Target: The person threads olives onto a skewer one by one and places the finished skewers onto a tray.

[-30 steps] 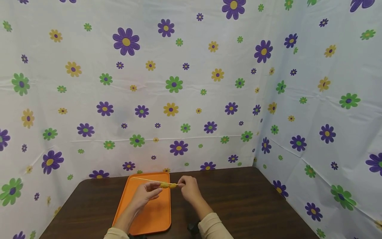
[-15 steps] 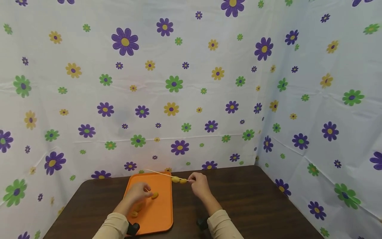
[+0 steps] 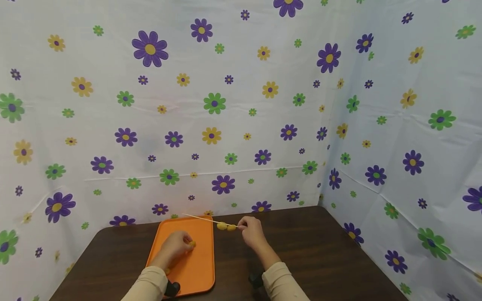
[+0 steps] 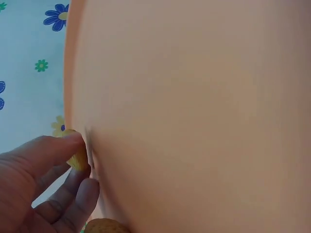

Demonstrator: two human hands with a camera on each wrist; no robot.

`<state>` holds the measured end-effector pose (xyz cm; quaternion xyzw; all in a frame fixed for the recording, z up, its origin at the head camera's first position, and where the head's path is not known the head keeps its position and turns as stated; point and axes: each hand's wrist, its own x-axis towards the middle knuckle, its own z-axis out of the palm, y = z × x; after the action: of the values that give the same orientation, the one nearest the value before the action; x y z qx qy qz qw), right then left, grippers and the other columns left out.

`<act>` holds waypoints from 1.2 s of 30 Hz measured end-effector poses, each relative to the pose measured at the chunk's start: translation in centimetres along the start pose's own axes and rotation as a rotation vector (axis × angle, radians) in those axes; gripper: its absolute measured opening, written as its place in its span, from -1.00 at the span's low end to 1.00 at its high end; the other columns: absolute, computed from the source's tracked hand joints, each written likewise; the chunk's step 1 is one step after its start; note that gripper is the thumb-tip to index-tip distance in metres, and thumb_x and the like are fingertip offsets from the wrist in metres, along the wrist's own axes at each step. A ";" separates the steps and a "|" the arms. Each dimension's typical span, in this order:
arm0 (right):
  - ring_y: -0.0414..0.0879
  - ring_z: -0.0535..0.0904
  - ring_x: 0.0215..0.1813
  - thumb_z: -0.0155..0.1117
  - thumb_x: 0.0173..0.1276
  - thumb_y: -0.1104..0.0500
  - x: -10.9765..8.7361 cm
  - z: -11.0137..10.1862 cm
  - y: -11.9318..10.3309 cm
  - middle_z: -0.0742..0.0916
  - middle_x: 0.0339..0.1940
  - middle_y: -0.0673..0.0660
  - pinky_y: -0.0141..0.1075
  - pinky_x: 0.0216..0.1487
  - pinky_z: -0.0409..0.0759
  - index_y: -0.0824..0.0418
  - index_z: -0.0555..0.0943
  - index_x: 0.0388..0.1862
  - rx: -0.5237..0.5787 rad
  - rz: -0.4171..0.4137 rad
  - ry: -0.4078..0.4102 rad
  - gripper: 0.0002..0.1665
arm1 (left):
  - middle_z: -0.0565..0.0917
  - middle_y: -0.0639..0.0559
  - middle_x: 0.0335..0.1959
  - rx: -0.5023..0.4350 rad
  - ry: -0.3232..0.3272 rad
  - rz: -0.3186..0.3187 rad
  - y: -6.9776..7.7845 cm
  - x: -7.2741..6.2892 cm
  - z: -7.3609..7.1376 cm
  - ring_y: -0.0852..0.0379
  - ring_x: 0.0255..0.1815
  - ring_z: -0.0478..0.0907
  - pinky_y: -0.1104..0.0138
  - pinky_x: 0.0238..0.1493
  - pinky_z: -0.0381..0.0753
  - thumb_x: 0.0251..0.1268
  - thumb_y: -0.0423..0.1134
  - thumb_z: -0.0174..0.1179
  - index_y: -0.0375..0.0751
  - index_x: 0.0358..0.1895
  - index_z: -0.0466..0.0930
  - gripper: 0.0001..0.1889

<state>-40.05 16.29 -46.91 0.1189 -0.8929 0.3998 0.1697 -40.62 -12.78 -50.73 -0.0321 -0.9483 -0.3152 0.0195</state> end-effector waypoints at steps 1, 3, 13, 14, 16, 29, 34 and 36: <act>-0.10 0.50 -0.38 0.33 0.28 0.50 0.0 0.0 0.0 0.70 -0.44 0.09 -0.19 -0.29 0.57 0.25 0.67 -0.43 -0.002 -0.001 -0.001 -0.81 | 0.66 0.06 -0.35 -0.014 0.007 0.007 0.0 -0.1 -0.1 0.09 -0.39 0.52 0.10 -0.25 0.56 0.12 -0.27 0.50 -0.16 -0.31 0.71 -0.85; -0.11 0.50 -0.38 0.33 0.28 0.50 0.0 0.1 0.2 0.71 -0.44 0.07 -0.20 -0.30 0.57 0.24 0.67 -0.43 -0.004 0.001 -0.004 -0.80 | 0.67 0.04 -0.35 -0.054 0.022 0.019 -0.1 -0.2 -0.4 0.09 -0.38 0.53 0.13 -0.27 0.59 0.13 -0.30 0.49 -0.20 -0.29 0.71 -0.85; -0.10 0.49 -0.39 0.32 0.31 0.48 0.0 -0.3 0.7 0.70 -0.42 0.08 -0.21 -0.33 0.55 0.23 0.67 -0.43 -0.020 0.003 -0.015 -0.80 | 0.70 0.00 -0.25 -0.301 0.072 0.098 0.2 -0.8 -3.5 0.03 -0.20 0.62 0.12 -0.11 0.69 0.22 -0.39 0.41 -0.28 -0.14 0.71 -0.83; -0.10 0.49 -0.39 0.32 0.31 0.48 0.0 -0.4 0.8 0.70 -0.41 0.08 -0.21 -0.34 0.55 0.23 0.67 -0.42 -0.024 0.000 -0.018 -0.80 | 0.71 -0.01 -0.25 -0.330 0.076 0.108 0.2 -0.8 -3.8 0.03 -0.20 0.63 0.14 -0.12 0.70 0.22 -0.41 0.41 -0.30 -0.12 0.72 -0.82; -0.11 0.49 -0.38 0.32 0.32 0.46 0.1 -0.5 0.9 0.70 -0.40 0.07 -0.23 -0.34 0.54 0.22 0.67 -0.42 -0.024 0.011 -0.026 -0.81 | 0.72 0.00 -0.23 -0.390 0.075 0.108 0.0 -0.9 -4.4 0.05 -0.19 0.63 0.19 -0.13 0.71 0.23 -0.43 0.40 -0.28 -0.09 0.73 -0.80; -0.10 0.49 -0.37 0.30 0.33 0.48 -0.1 -0.2 1.4 0.70 -0.39 0.06 -0.20 -0.32 0.57 0.27 0.68 -0.39 0.005 0.016 -0.104 -0.83 | 0.71 0.03 -0.19 -0.560 0.044 0.060 -1.2 -1.3 -5.1 0.07 -0.15 0.62 0.14 -0.01 0.69 0.29 -0.35 0.39 -0.23 -0.02 0.74 -0.79; -0.12 0.49 -0.36 0.32 0.30 0.50 0.0 -0.1 1.3 0.70 -0.42 0.03 -0.21 -0.31 0.57 0.23 0.67 -0.44 -0.018 -0.026 -0.096 -0.78 | 0.71 0.03 -0.19 -0.562 0.028 0.063 -1.2 -1.2 -5.1 0.07 -0.16 0.62 0.16 -0.02 0.70 0.28 -0.33 0.40 -0.23 -0.02 0.74 -0.77; -0.13 0.50 -0.36 0.33 0.28 0.50 0.0 0.0 1.2 0.69 -0.43 0.02 -0.22 -0.30 0.56 0.21 0.66 -0.45 -0.032 -0.043 -0.090 -0.77 | 0.72 0.02 -0.19 -0.561 0.013 0.076 -1.3 -1.3 -5.2 0.07 -0.16 0.62 0.17 -0.02 0.70 0.28 -0.32 0.40 -0.24 -0.01 0.74 -0.77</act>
<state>-40.45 17.10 -47.73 0.1532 -0.9030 0.3761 0.1400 -39.37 -16.96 -47.38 -0.0698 -0.8220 -0.5645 0.0276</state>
